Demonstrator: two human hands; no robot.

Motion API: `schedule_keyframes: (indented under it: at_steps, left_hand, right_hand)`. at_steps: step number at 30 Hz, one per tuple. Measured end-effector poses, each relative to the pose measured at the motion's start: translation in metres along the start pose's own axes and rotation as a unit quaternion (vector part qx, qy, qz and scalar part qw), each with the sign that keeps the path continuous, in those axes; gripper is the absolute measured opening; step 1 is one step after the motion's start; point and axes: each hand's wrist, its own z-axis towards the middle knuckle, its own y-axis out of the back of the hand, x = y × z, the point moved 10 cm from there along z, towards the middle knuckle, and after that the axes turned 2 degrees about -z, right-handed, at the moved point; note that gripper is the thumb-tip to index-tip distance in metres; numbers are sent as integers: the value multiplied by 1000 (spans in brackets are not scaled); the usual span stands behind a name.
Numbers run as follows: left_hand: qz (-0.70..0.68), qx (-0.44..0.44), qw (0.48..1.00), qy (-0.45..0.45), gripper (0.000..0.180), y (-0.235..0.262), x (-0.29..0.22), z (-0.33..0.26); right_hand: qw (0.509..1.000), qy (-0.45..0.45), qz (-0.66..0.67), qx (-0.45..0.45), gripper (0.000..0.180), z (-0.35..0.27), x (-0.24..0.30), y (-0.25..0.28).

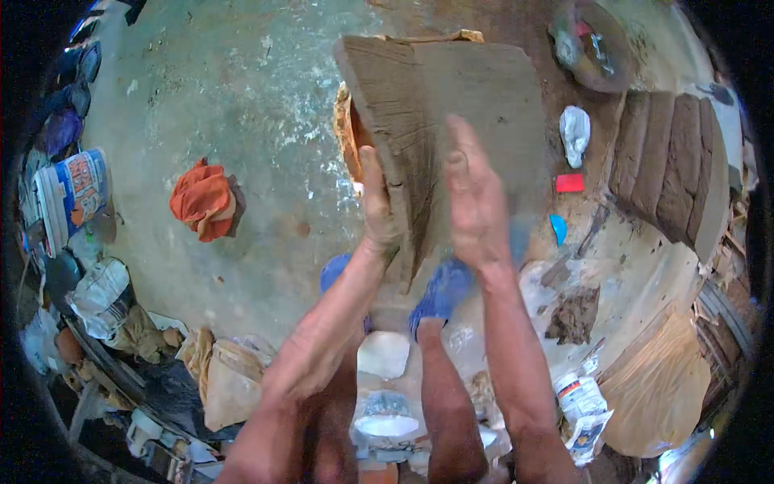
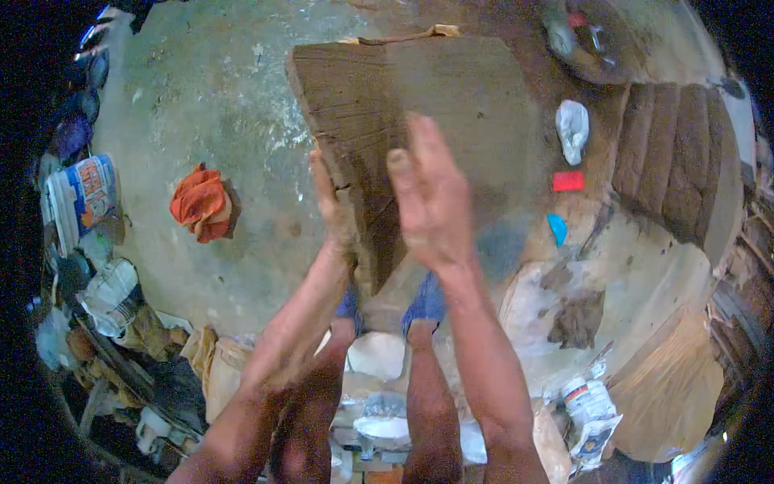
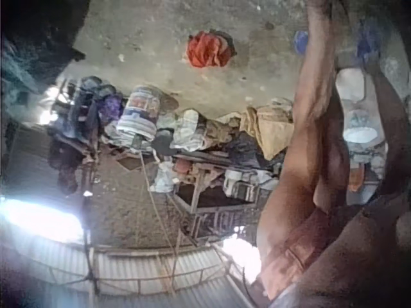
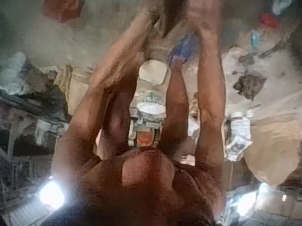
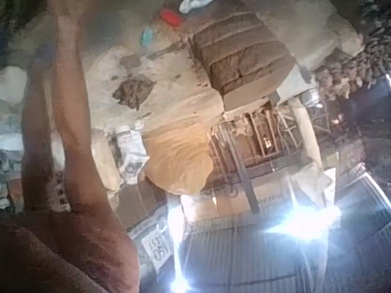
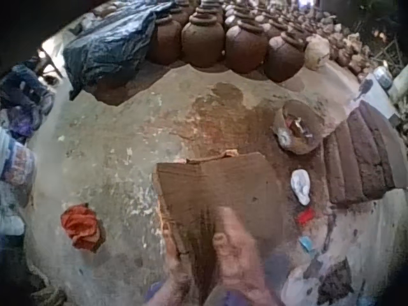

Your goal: The person wipes the inside of a large ceramic mold with a cloth, uses a wire cutter to trim a slab of clay, and sits on the floor to press the clay slab into the mold by hand and with a scraper.

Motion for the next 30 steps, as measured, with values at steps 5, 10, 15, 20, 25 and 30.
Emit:
schedule_keyframes:
  at_steps: [5,10,15,20,25,30]
  left_hand:
    - [-18,-67,998,-13,78,69,4,23]
    - [71,-116,991,0,81,96,4,26]
    - [100,-46,994,28,70,105,1,30]
    - [245,-50,967,-42,64,78,-19,41]
    - [275,17,955,-114,68,57,-31,50]
    - [311,-46,940,-131,73,68,-33,71]
  right_hand:
    - [956,19,-210,-202,69,32,-73,113]
    - [975,-23,-201,-93,72,57,-155,131]
    - [967,15,-241,-86,51,32,-119,106]
    - [935,23,-341,-96,41,20,-54,93]
    - [927,91,-348,-104,38,15,-41,82]
    - [938,103,-309,-120,44,23,-39,75]
